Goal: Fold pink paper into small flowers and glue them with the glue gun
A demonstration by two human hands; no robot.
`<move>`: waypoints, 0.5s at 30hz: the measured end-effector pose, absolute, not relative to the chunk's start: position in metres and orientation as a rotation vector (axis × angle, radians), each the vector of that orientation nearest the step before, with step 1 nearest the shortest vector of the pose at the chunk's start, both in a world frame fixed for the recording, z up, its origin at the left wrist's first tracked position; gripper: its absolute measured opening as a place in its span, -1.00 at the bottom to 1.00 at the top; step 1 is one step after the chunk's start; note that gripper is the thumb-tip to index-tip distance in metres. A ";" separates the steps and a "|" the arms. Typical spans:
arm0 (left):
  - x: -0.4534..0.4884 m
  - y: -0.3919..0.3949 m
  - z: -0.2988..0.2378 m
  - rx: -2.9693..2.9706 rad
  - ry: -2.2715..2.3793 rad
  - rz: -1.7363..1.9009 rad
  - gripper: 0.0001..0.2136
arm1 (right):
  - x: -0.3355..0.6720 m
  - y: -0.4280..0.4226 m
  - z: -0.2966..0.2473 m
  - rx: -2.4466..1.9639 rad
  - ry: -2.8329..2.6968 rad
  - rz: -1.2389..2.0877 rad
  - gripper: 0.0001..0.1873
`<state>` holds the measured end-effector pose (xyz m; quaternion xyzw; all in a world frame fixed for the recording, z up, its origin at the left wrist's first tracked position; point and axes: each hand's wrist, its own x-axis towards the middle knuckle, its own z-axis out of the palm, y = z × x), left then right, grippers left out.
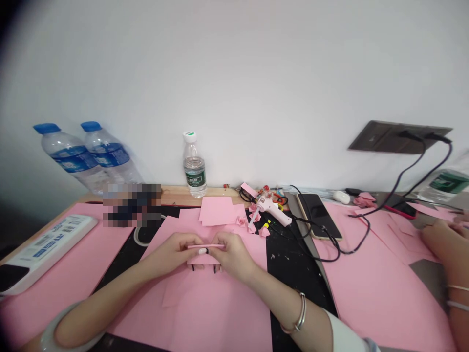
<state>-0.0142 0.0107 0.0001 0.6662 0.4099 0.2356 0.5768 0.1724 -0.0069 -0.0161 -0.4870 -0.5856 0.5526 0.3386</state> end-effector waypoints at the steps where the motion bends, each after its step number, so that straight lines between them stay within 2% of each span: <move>1: -0.015 0.011 0.000 1.638 0.965 0.559 -0.79 | 0.172 -0.007 -0.017 -1.264 -1.527 1.439 -0.72; 5: -0.017 0.010 0.000 1.821 1.018 0.585 -0.75 | 0.172 -0.008 -0.018 -1.264 -1.536 1.412 -0.72; 15: -0.017 0.011 -0.004 1.860 0.986 0.600 -0.74 | 0.173 -0.007 -0.017 -1.247 -1.763 1.158 -0.76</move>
